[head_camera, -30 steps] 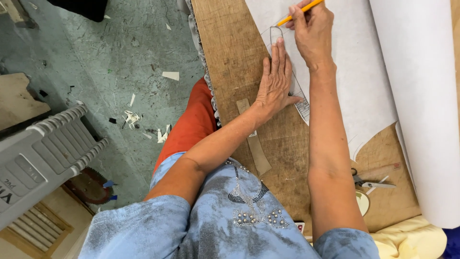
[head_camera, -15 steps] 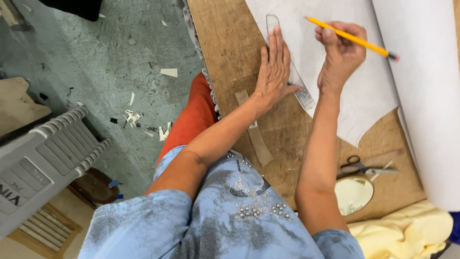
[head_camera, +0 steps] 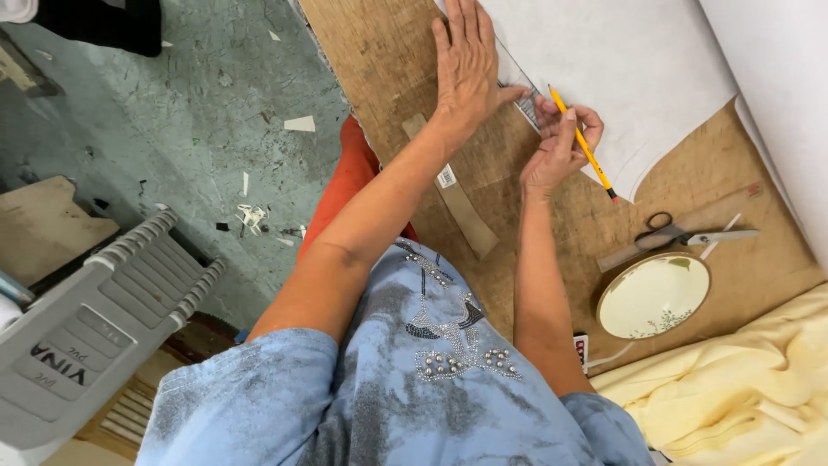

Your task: The person uses a pencil and various rulers to draw lines and curves on a large sheet of paper placed on a wooden table. They adjust the rulers to create straight and curved sections of a pattern.

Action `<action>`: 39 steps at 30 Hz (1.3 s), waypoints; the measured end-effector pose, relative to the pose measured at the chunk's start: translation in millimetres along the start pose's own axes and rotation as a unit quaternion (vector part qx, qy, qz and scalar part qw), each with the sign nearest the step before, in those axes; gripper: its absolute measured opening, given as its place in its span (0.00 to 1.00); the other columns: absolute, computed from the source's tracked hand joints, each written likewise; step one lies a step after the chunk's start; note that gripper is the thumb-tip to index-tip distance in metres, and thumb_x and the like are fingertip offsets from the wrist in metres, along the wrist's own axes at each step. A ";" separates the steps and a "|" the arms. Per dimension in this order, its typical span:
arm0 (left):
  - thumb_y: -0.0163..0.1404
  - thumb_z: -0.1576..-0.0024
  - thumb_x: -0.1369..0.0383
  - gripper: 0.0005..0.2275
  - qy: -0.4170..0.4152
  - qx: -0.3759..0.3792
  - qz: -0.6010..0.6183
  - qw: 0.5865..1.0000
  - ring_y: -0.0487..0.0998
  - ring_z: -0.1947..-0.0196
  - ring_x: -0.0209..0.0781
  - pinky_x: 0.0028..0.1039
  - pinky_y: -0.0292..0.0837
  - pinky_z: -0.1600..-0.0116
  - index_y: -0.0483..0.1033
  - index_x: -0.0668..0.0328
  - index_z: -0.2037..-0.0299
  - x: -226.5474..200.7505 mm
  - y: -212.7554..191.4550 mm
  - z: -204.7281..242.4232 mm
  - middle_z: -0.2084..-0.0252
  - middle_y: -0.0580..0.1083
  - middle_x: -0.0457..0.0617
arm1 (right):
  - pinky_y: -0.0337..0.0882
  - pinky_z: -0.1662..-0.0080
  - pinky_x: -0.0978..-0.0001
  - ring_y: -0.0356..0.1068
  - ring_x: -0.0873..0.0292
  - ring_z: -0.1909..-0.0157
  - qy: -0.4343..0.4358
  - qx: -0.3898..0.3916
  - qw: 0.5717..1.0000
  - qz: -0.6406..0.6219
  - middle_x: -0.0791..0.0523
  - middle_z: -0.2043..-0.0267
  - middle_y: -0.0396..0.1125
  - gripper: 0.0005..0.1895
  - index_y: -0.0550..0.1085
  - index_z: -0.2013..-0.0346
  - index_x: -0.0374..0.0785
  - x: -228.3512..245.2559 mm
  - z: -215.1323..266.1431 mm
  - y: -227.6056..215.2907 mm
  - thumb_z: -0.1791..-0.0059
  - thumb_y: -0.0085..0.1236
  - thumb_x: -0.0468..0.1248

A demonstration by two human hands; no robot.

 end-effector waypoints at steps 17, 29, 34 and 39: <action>0.51 0.56 0.17 0.49 0.091 0.087 -0.114 0.985 0.82 0.53 0.72 0.68 0.81 0.57 0.77 0.51 0.40 -15.9 14.0 -63.5 0.46 0.78 0.54 | 0.78 0.37 0.54 0.78 0.47 0.46 -0.195 0.220 0.921 0.255 0.46 0.53 0.77 0.06 0.81 0.55 0.31 31.0 22.3 33.8 0.44 0.58 0.23; 0.42 0.53 0.13 0.54 0.114 0.142 -0.161 0.970 0.81 0.51 0.79 0.74 0.82 0.62 0.72 0.58 0.36 -22.8 22.0 -62.5 0.44 0.77 0.65 | 0.78 0.36 0.53 0.78 0.47 0.46 -0.178 0.194 0.931 0.254 0.47 0.54 0.77 0.05 0.81 0.56 0.31 28.4 23.0 33.9 0.44 0.59 0.24; 0.39 0.48 0.16 0.52 0.142 0.151 -0.162 0.965 0.80 0.47 0.75 0.72 0.84 0.61 0.68 0.57 0.32 -22.1 15.8 -56.7 0.38 0.74 0.60 | 0.78 0.36 0.51 0.79 0.48 0.48 -0.192 0.197 0.928 0.251 0.47 0.56 0.77 0.05 0.81 0.56 0.31 27.1 22.2 33.1 0.44 0.59 0.24; 0.44 0.50 0.17 0.51 0.130 0.165 -0.138 0.968 0.79 0.44 0.69 0.73 0.84 0.58 0.68 0.53 0.31 -19.4 7.7 -57.7 0.37 0.74 0.55 | 0.78 0.36 0.51 0.78 0.47 0.46 -0.188 0.196 0.922 0.275 0.46 0.54 0.77 0.05 0.81 0.55 0.31 27.7 23.7 35.0 0.44 0.60 0.24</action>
Point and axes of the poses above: each hand's wrist, its own z-axis away from the middle knuckle, its own y-axis out of the palm, x = y × z, the point moved 9 cm from there along -z, towards the middle knuckle
